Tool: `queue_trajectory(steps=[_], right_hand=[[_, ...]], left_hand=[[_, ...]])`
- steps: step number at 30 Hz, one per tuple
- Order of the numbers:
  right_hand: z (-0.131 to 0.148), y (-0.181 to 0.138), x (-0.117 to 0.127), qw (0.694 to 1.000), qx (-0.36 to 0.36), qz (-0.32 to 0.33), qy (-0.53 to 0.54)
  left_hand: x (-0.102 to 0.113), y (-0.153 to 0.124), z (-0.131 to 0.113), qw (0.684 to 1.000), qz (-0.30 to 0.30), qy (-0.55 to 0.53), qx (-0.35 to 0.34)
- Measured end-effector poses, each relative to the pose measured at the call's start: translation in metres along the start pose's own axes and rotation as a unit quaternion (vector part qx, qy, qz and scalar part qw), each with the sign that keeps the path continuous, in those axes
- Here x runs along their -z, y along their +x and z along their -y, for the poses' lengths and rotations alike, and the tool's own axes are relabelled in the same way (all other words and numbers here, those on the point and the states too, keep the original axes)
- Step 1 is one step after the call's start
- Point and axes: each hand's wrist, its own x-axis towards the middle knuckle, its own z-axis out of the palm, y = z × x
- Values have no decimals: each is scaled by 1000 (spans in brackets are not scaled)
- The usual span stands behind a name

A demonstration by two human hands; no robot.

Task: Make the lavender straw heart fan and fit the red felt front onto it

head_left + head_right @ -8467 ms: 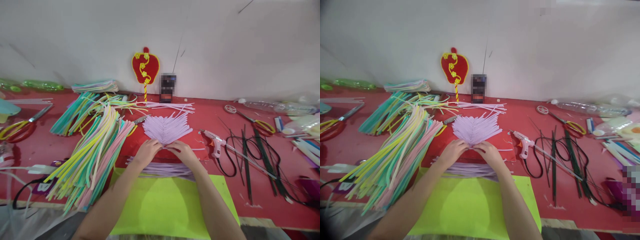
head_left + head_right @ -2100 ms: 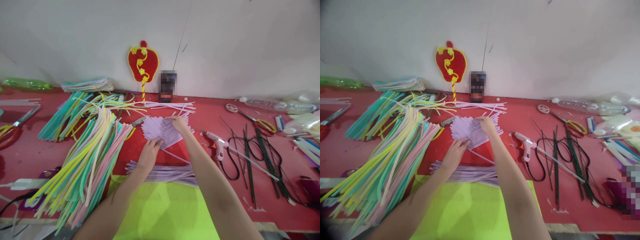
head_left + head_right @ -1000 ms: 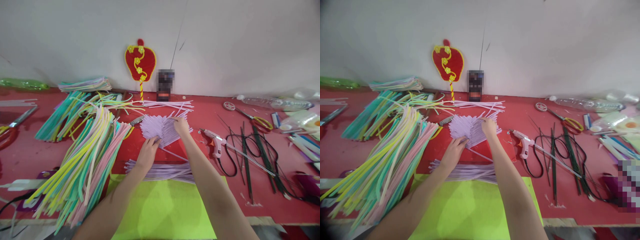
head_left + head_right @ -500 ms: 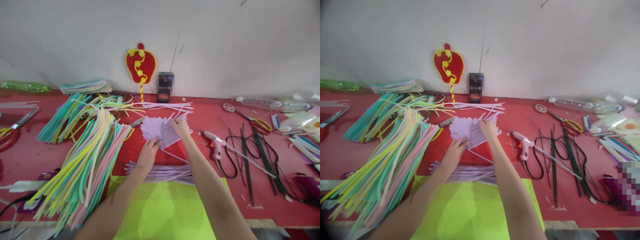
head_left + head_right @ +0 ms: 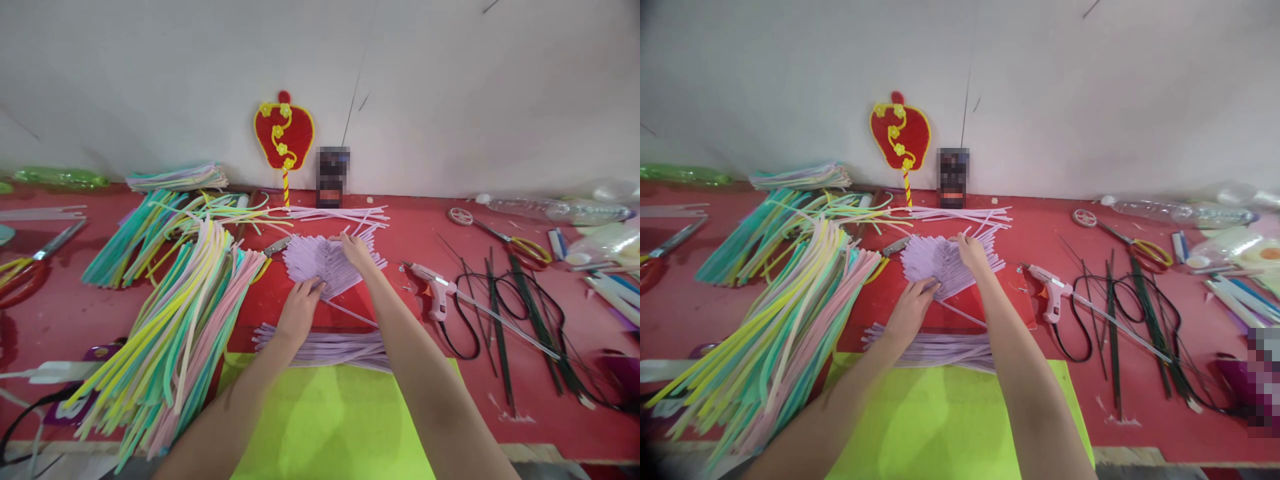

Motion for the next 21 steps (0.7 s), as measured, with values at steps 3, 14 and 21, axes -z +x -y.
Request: queue_trajectory(steps=[3, 14, 21], right_hand=[[-1, 1, 0, 1000, -2, 4, -3], [-1, 5, -1, 998, -19, -14, -52], [-6, 4, -1, 997, -29, -34, -65]], left_hand=[[-1, 0, 0, 1000, -7, 3, -1], [0, 0, 0, 1000, -6, 13, -4], [2, 0, -2, 1000, 8, 7, 1]])
